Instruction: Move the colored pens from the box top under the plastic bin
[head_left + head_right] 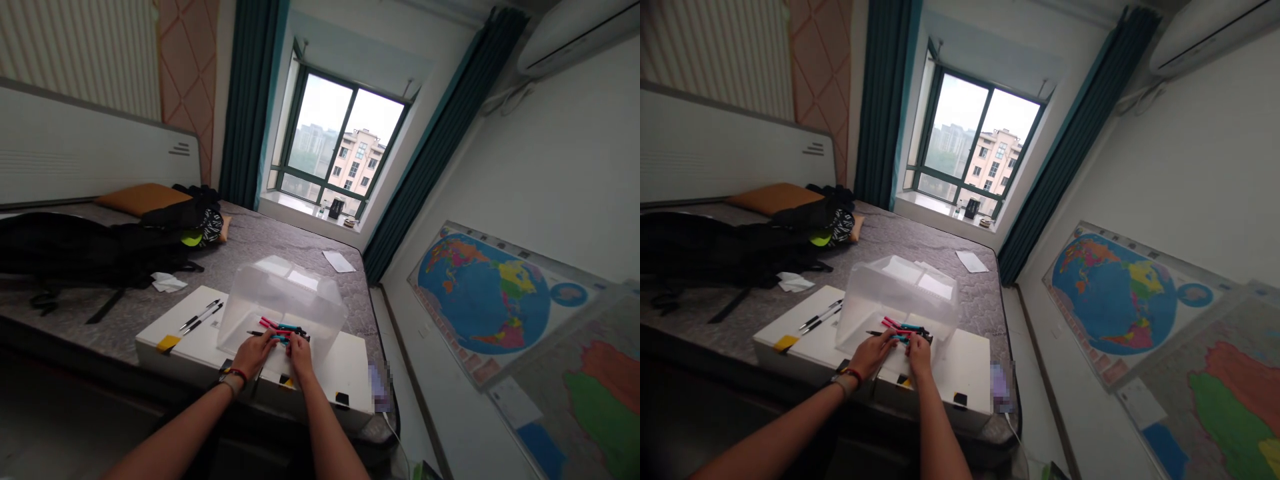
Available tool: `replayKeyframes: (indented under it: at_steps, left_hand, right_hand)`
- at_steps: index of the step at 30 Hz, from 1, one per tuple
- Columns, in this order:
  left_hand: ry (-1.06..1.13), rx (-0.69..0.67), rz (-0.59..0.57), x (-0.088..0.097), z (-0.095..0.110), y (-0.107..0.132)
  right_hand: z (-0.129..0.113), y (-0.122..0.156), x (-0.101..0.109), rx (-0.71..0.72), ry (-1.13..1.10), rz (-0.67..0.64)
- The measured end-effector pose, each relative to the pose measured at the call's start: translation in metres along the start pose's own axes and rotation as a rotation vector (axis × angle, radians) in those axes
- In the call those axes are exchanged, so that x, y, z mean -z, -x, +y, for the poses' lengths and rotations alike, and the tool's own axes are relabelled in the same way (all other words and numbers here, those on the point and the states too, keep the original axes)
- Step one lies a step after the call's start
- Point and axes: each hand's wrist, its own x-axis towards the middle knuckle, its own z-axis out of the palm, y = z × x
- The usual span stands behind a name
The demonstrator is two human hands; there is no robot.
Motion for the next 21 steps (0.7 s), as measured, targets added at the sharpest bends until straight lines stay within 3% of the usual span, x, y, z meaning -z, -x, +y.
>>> replayKeyframes:
  at_steps: [8,13,21]
  left_hand:
    - [0.048,-0.048,0.091,-0.0021,-0.0016,-0.0004]
    - [0.133,-0.007,0.122,-0.0014,-0.0028,-0.0006]
    - [0.154,0.028,0.104,0.0008,-0.0040,-0.0010]
  right_hand:
    - [-0.0064,0.0013,0.0020,0.012,0.062,0.045]
    - [0.0010,-0.0036,0.0034,-0.004,0.031,0.108]
    - [-0.0059,0.0002,0.0028,-0.051,0.000,0.123]
